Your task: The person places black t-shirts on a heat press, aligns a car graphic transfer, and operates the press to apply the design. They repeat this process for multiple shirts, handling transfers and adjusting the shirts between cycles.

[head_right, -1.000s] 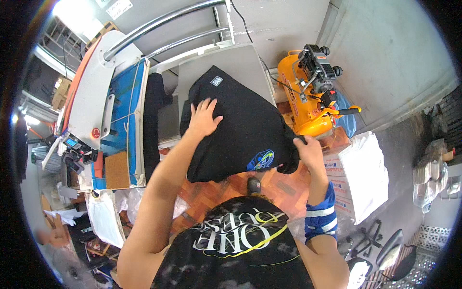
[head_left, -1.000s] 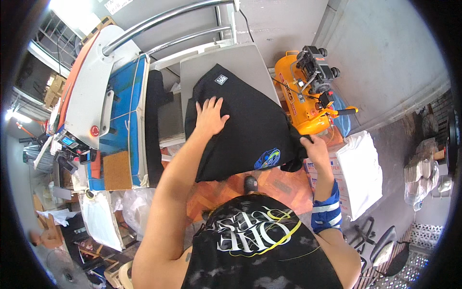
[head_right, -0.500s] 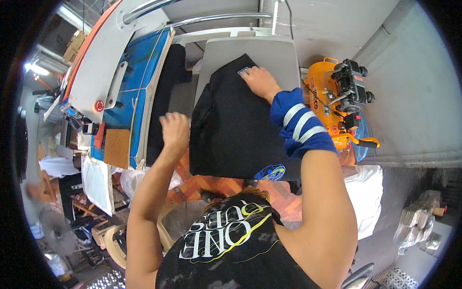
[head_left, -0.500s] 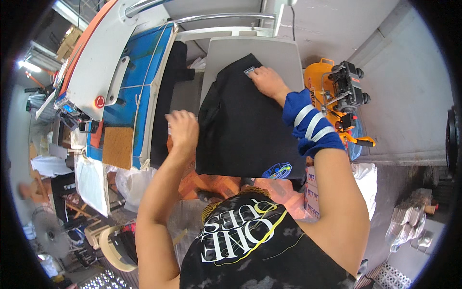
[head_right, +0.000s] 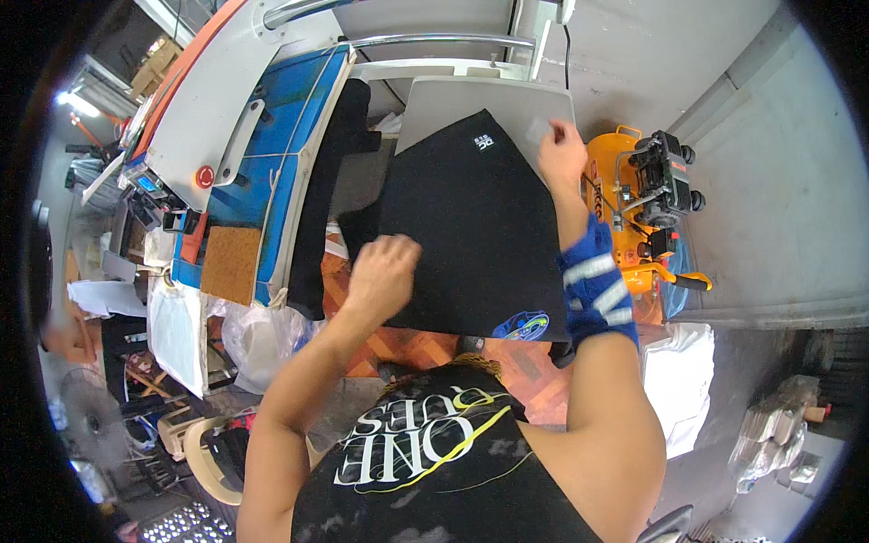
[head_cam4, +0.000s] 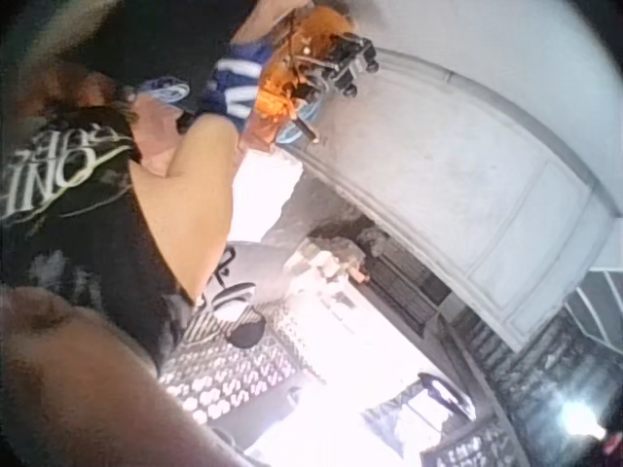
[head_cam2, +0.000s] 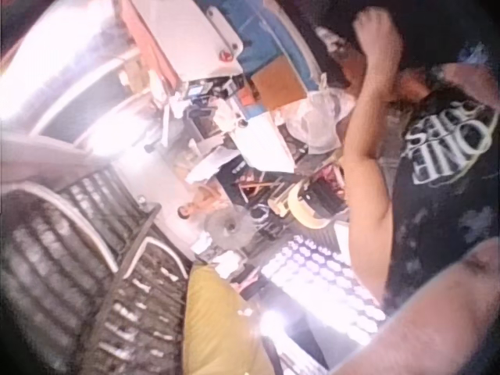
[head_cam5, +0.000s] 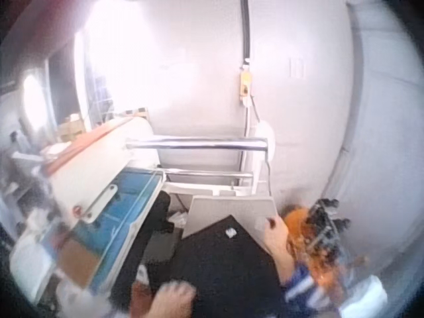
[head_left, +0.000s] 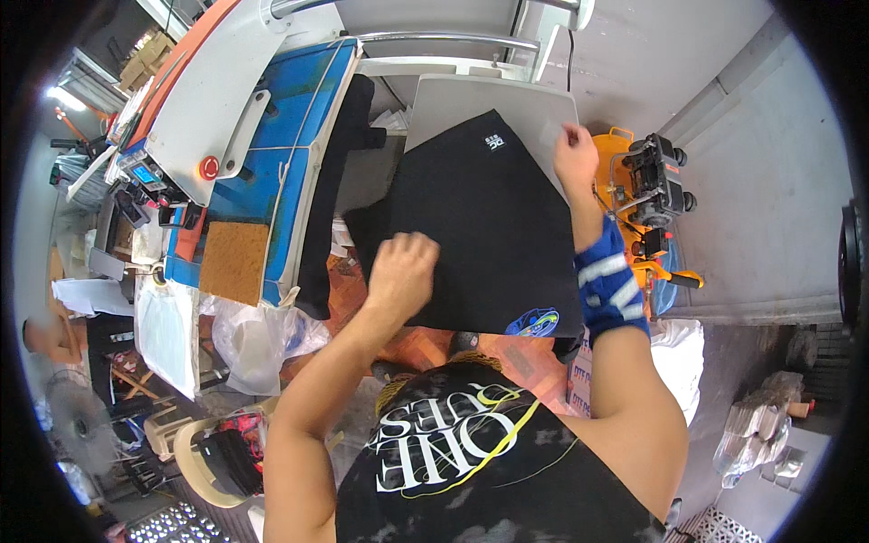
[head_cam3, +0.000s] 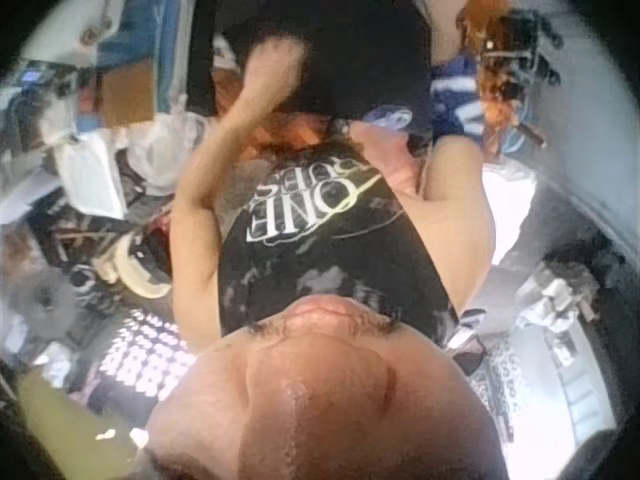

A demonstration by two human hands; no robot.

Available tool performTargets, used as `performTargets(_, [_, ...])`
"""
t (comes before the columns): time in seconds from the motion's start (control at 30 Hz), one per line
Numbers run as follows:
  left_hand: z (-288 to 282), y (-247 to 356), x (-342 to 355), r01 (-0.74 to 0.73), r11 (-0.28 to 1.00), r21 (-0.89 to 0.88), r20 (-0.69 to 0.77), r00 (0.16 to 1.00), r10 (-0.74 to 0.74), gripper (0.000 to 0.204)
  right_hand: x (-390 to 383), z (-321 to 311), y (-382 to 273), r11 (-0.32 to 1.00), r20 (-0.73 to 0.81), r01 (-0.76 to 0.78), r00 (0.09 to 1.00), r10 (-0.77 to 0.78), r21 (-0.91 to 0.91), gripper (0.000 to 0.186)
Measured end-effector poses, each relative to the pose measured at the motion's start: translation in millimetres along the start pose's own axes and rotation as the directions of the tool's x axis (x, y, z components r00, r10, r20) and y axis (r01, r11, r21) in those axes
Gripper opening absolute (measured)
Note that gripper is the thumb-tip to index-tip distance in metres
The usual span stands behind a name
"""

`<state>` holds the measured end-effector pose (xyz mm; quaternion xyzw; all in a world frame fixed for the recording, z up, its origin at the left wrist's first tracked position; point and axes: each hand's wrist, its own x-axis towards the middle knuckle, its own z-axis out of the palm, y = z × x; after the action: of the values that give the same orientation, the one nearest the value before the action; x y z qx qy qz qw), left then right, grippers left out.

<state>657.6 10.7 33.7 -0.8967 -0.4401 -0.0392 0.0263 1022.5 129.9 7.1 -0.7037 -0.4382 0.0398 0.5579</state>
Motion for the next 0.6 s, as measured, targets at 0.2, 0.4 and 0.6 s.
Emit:
performTargets(0.2, [-12,-6,-48,0.242,0.938,-0.249,0.078,0.970,-0.230,0.036,-156,-78,-20,0.916,0.418,-0.369,0.865,0.276,0.160,0.015])
performTargets(0.4, [-44,-1,-125,0.229,0.133,-0.964,0.202,0.961,-0.188,0.031,-274,-64,-146,0.842,0.861,-0.462,0.509,-0.007,0.280,0.008])
performTargets(0.6, [33,-96,-267,0.537,0.069,-0.841,0.510,0.829,-0.230,0.021,-283,-6,-300,0.688,0.517,0.377,0.464,-0.719,0.620,0.013])
